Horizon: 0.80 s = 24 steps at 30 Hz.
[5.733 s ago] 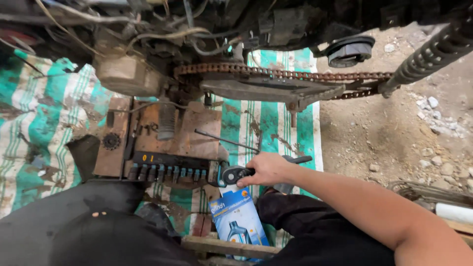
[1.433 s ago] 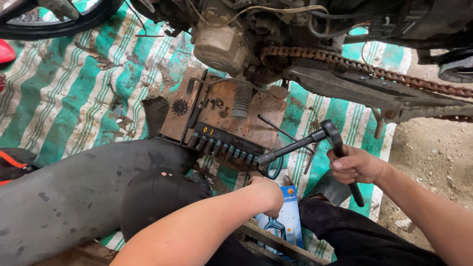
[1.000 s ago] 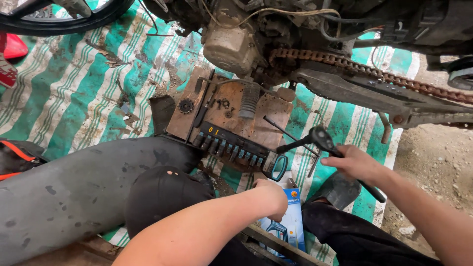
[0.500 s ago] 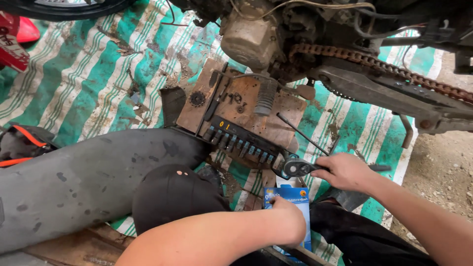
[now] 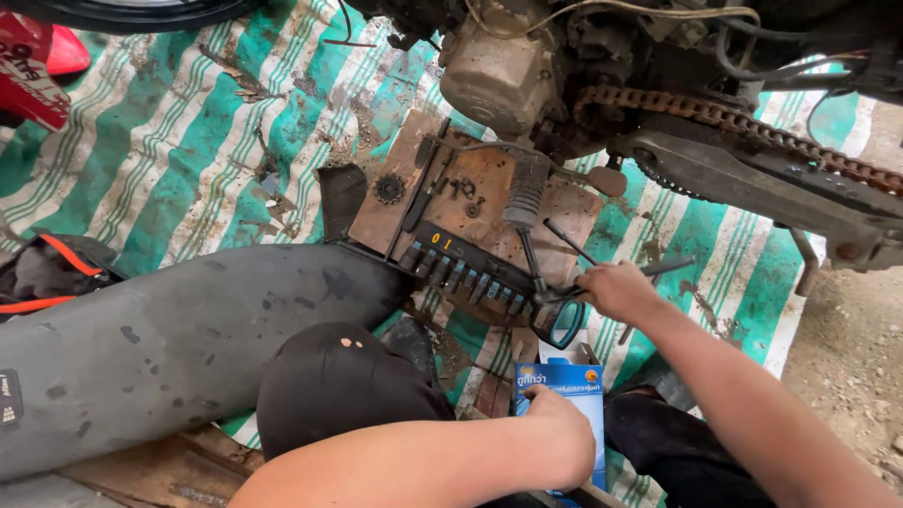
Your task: Using a socket wrench to loosen or tighten bolts on a motorcycle engine
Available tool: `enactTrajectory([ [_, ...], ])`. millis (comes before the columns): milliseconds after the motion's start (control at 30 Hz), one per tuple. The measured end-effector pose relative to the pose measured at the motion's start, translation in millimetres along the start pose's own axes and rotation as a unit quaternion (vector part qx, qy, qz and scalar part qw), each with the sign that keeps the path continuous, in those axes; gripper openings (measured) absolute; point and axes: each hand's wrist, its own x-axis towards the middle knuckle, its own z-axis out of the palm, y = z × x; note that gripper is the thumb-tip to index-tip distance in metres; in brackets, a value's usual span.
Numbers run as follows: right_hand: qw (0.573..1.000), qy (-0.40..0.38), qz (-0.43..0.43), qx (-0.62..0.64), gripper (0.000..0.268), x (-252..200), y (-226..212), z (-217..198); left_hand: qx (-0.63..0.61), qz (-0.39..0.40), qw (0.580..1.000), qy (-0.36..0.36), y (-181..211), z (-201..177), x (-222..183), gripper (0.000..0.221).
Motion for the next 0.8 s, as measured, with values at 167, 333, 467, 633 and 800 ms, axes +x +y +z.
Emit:
enactTrajectory([
  [167,0.996,0.035,0.041,0.071,0.038,16,-26,43,-0.004,-0.007,1.0,0.003,-5,-3,-6,0.055],
  [333,0.98,0.076,0.109,0.15,0.055,25,-64,47,0.016,-0.001,1.0,0.004,-4,-7,-6,0.055],
  [467,0.984,0.111,0.067,0.124,0.052,35,-71,66,0.023,-0.012,1.0,-0.006,-8,-6,2,0.055],
  [633,0.98,0.05,0.093,0.166,0.061,24,-62,29,0.032,-0.016,0.999,0.01,-10,-2,10,0.054],
  [800,0.949,0.124,0.166,0.237,0.051,18,-36,6,0.018,-0.018,1.0,-0.01,-10,-3,4,0.052],
])
